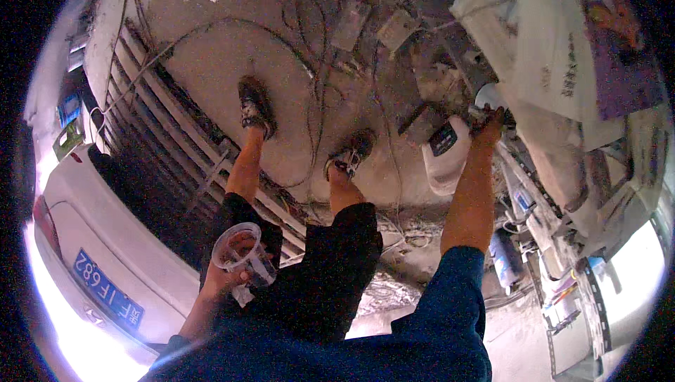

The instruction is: The person opens a door, retrieves a respirator mask and a mixing cup from a storage shelf, and then stirs liquid inside the cup with a plastic strip.

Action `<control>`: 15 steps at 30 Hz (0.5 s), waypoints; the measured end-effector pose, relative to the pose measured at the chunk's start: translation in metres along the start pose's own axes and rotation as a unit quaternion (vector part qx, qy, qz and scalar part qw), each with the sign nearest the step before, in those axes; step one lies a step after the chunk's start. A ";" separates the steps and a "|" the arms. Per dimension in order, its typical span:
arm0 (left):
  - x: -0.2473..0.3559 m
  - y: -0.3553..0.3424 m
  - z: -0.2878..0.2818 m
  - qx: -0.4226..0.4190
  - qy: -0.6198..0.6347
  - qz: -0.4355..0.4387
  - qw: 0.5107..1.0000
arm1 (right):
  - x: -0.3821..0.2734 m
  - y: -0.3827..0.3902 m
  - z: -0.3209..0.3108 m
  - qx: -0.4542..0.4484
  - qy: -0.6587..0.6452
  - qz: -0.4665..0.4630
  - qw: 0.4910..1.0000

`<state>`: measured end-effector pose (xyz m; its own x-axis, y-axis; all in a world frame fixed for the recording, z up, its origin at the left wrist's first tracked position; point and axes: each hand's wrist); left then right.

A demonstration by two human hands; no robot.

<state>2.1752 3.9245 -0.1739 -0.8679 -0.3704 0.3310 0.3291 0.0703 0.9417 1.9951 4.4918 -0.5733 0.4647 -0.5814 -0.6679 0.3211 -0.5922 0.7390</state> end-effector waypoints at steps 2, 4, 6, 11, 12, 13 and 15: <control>-0.003 -0.003 -0.009 -0.004 -0.006 0.010 1.000 | 0.002 0.005 0.001 -0.007 -0.047 -0.001 0.999; 0.014 -0.003 -0.007 -0.002 -0.007 0.024 1.000 | -0.005 0.025 -0.011 -0.026 -0.060 -0.009 0.998; 0.010 -0.007 -0.039 -0.009 -0.074 0.081 0.994 | -0.007 0.053 -0.022 -0.053 -0.057 -0.021 0.997; 0.027 -0.027 -0.074 -0.049 -0.084 0.095 0.991 | 0.030 0.137 -0.017 0.000 0.004 -0.144 0.990; 0.030 -0.024 -0.081 -0.045 -0.100 0.106 0.988 | 0.041 0.175 0.000 -0.032 0.004 -0.173 0.984; 0.057 -0.020 -0.053 -0.065 -0.060 0.089 0.992 | 0.046 0.206 0.014 -0.032 0.056 -0.178 0.982; 0.047 -0.037 -0.101 -0.033 -0.207 0.141 0.968 | 0.050 0.256 0.041 -0.036 0.136 -0.173 0.975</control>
<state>2.1603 3.8108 -0.1995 -0.8106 0.0577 0.5827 0.5853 0.0505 0.8092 2.0665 4.2880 -0.4210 0.5164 -0.1791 -0.8374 0.5504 -0.6797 0.4848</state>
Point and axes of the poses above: each hand's wrist, its own y-axis away from the middle knuckle, its own z-axis out of the palm, x = y × z, and after that the axes turned 10 degrees about x, right-handed
